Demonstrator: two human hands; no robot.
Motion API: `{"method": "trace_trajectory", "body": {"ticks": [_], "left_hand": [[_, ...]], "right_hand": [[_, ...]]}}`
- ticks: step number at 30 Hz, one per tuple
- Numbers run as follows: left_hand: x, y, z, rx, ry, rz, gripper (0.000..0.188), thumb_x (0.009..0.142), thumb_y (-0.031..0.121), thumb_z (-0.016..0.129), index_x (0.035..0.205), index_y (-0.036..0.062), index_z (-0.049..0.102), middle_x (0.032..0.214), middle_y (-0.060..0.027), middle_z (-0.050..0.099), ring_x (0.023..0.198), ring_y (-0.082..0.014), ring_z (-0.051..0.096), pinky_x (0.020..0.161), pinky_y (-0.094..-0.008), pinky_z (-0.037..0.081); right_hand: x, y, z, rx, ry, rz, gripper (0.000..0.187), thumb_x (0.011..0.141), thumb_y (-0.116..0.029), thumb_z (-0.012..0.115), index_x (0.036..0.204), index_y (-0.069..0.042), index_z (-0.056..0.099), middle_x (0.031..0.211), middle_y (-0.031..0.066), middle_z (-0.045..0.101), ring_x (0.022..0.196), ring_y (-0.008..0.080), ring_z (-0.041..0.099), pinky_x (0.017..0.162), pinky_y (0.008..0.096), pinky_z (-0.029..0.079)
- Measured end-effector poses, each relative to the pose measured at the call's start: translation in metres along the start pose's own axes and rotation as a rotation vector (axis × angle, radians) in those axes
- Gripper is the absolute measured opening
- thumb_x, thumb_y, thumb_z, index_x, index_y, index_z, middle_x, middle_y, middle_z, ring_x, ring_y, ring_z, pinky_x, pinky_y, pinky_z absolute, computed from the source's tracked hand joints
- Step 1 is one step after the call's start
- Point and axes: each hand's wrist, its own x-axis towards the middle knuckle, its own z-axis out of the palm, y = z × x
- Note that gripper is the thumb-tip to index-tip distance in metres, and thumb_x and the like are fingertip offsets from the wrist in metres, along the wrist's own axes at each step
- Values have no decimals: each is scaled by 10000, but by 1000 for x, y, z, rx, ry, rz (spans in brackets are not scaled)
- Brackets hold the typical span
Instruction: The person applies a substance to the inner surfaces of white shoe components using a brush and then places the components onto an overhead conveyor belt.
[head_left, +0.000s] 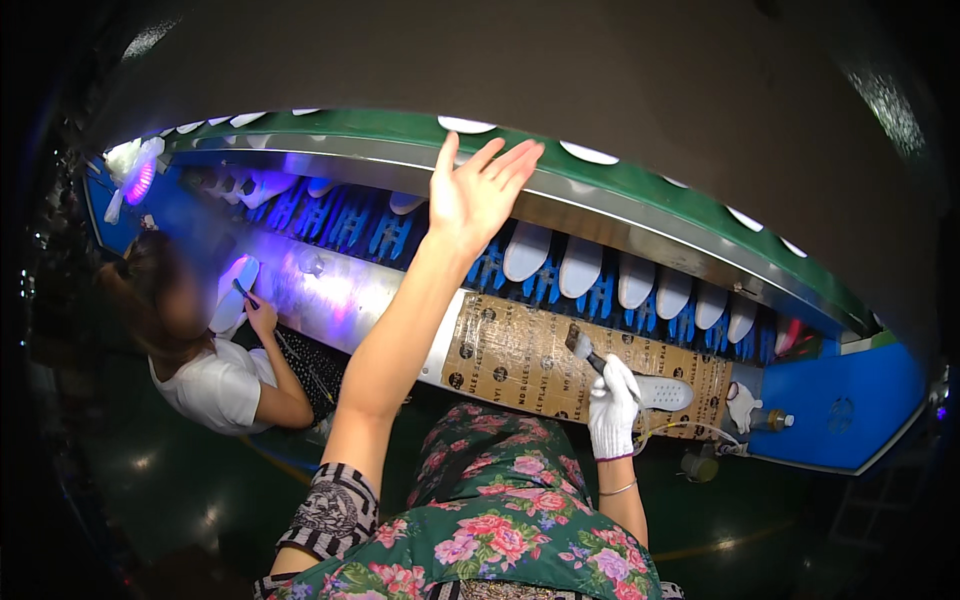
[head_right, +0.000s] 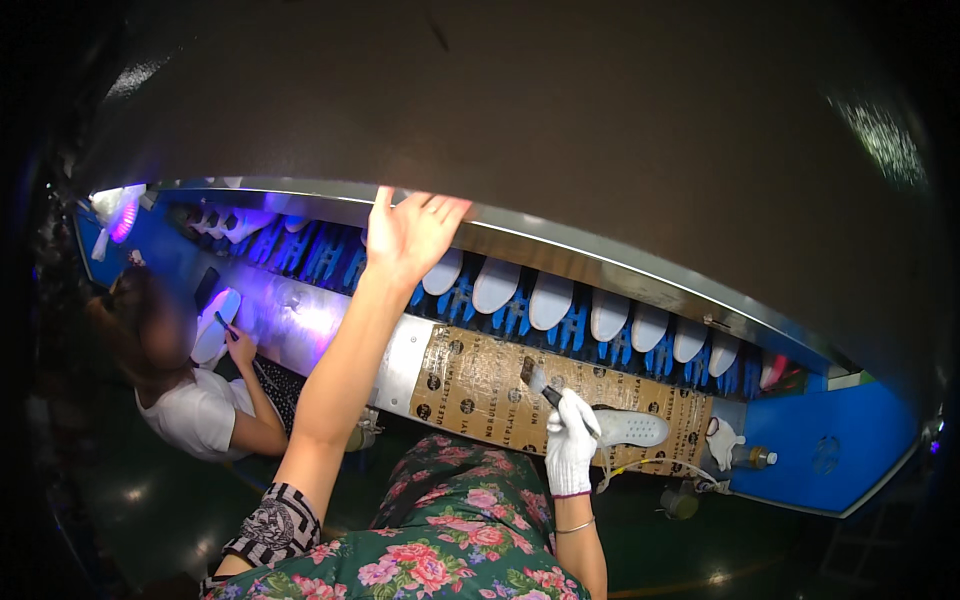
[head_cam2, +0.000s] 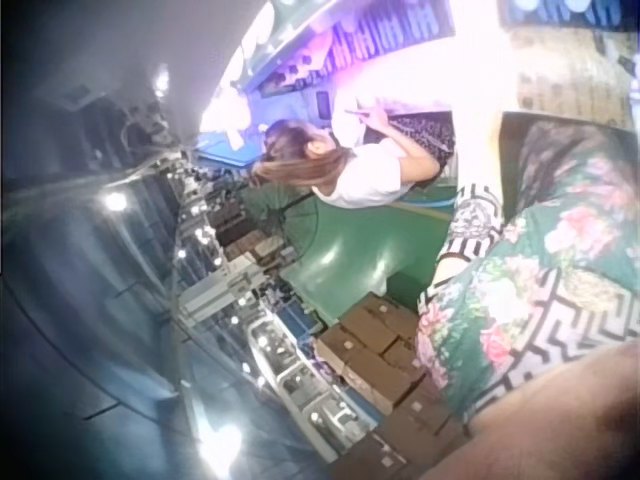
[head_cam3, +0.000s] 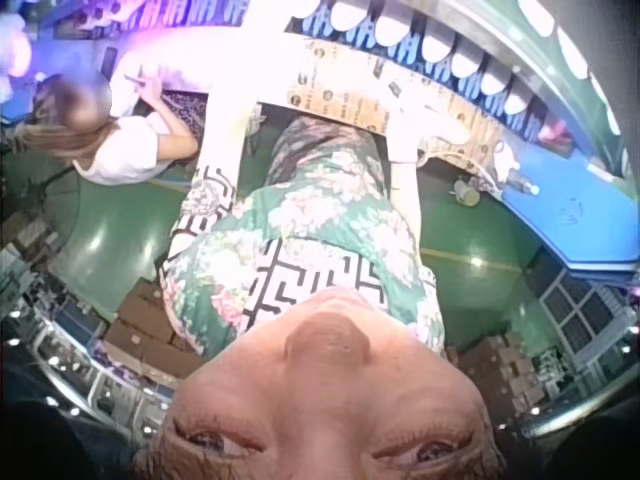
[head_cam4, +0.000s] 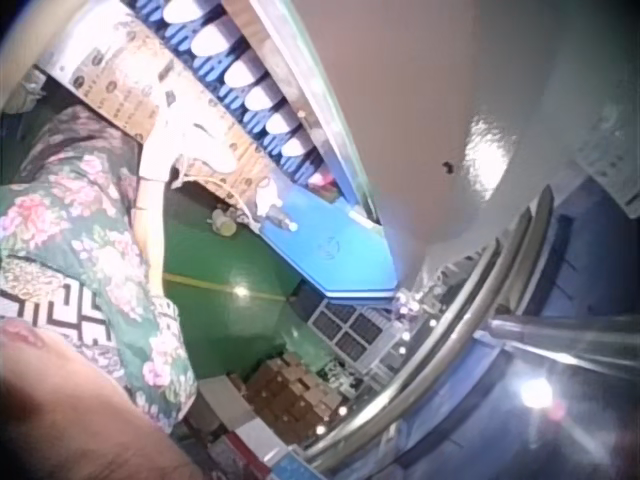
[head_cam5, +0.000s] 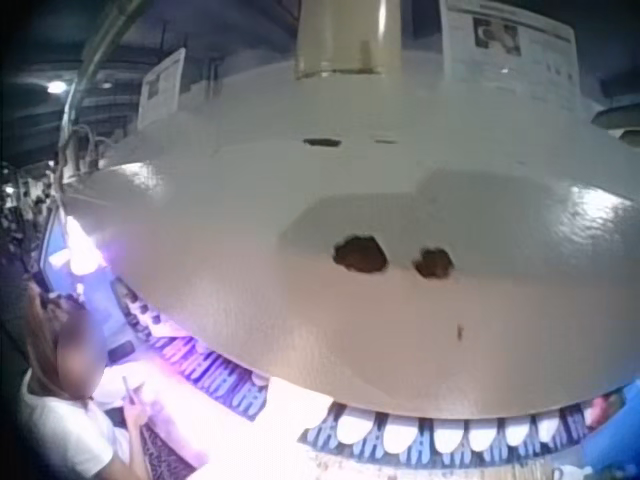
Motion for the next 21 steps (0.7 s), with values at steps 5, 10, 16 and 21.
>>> {"method": "trace_trajectory", "body": {"ticks": [5, 10, 16, 21], "left_hand": [[24, 97, -23, 1009, 197, 853, 380, 917, 205, 606, 1213, -32, 592, 1134, -246, 614, 1042, -372, 607, 901, -458, 524], [60, 315, -109, 2361, 412, 1625, 394, 794, 202, 728, 1124, -1, 658, 1103, -236, 656, 901, -449, 622, 874, -485, 500], [12, 253, -67, 1678, 413, 1036, 121, 849, 105, 697, 924, 24, 648, 960, -128, 590, 905, -240, 661, 753, -366, 526], [-106, 238, -81, 1592, 438, 1592, 163, 891, 21, 607, 1037, 33, 537, 1231, -152, 561, 1092, -243, 556, 940, -362, 450]], "right_hand": [[-8, 5, 3, -5, 58, -10, 192, 922, -29, 657, 1095, 55, 661, 834, 60, 633, 646, 112, 583, 541, 227, 422], [-16, 22, 9, -25, 23, 79, 194, 921, -31, 662, 1102, 36, 674, 801, 42, 643, 648, 115, 601, 540, 228, 428], [-14, 25, 6, -72, 27, 82, 177, 920, -30, 664, 1087, 28, 676, 806, 36, 638, 646, 110, 594, 542, 228, 427], [-11, 10, 13, -80, -10, 75, 187, 909, -38, 679, 1085, 22, 671, 856, 40, 643, 655, 99, 595, 533, 212, 428]]}}
